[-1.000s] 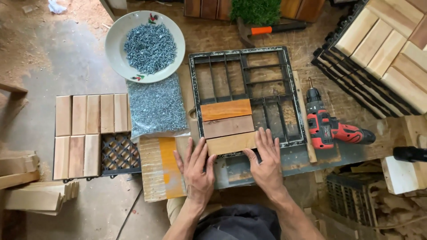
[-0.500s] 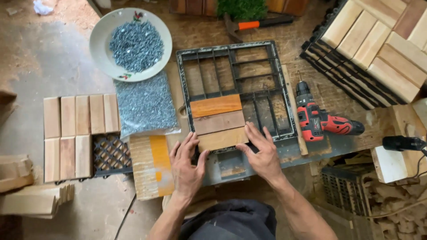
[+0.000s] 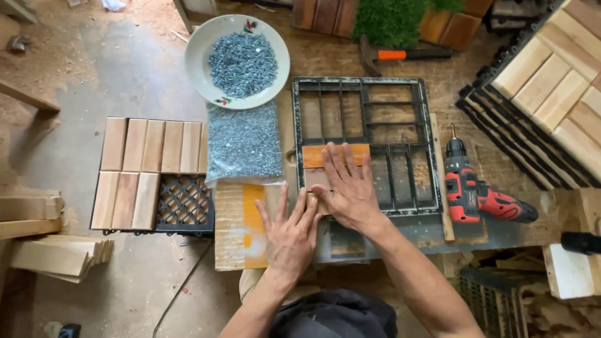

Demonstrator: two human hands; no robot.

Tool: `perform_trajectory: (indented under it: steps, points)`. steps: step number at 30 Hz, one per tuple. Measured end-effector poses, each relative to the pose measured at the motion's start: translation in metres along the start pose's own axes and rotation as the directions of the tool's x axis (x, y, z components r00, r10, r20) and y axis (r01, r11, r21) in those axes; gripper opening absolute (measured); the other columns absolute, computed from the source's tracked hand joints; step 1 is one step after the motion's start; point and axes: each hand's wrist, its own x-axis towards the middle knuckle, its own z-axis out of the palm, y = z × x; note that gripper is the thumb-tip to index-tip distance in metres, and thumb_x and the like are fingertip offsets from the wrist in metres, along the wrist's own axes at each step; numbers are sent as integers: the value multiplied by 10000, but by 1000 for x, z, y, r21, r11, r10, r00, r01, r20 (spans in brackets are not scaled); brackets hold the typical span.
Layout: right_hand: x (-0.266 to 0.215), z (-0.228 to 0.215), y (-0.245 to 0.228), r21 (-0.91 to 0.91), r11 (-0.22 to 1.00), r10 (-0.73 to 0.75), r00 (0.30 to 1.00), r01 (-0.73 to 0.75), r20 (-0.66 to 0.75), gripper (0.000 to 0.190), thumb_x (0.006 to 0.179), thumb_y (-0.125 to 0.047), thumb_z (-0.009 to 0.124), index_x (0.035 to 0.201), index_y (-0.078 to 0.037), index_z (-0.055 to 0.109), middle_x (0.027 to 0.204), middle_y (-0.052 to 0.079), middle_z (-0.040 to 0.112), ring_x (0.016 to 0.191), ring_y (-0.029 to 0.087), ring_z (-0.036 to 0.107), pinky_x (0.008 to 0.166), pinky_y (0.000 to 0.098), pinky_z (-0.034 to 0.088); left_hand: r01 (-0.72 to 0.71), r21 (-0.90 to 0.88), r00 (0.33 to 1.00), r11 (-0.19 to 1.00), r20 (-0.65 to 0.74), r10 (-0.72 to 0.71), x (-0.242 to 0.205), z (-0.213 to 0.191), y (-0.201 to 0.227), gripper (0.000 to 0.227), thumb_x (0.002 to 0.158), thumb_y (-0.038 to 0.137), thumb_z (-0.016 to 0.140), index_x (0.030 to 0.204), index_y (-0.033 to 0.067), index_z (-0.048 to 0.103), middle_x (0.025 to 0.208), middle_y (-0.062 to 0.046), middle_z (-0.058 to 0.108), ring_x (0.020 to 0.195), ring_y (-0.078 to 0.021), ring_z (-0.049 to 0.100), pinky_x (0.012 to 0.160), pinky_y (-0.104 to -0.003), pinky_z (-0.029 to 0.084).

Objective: Assembling wooden floor tiles by placing slats into a plastic grid and securing them with screws using a power drill.

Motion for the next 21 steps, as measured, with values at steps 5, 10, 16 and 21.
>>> perform_trajectory:
  steps: [5,10,16,21]
  points:
    - [-2,-9,-3,-66,998,-19,998,22,56,825,1020,-687,340,1642,-147,288,1707,60,256,1568,335,181,1235,601,73,12,-122,1000,992,10,-10,-1,-4,-8,323,993,373,623,1246,204,730,1363,-51,684,1447,-354,459,1158,-763,134]
    - [13,5,-27,12,998,-57,989,56,138,881,997,-724,341,1633,-118,283,1728,127,136,1574,378,69,1231,619,45,72,-250,988,966,-113,-103,-11,-22,-32,337,948,304,696,1226,116,729,1369,-106,680,1372,-353,549,1182,-654,247]
    - [76,13,-143,173,917,-353,933,360,-72,749,973,-584,569,1524,-85,483,1658,179,334,1550,352,259,1263,473,180,256,-330,846,909,-379,-376,-40,-65,-103,290,910,152,746,1195,94,750,1338,-120,707,1270,-333,650,1169,-526,364]
    - [129,77,-238,371,738,-552,820,564,-148,583,944,-377,708,1422,-61,598,1414,196,601,1370,377,530,1171,453,403,598,-473,431,647,-490,-757,-84,-55,-195,385,917,151,731,1287,50,692,1365,-178,665,1288,-343,624,1135,-462,443]
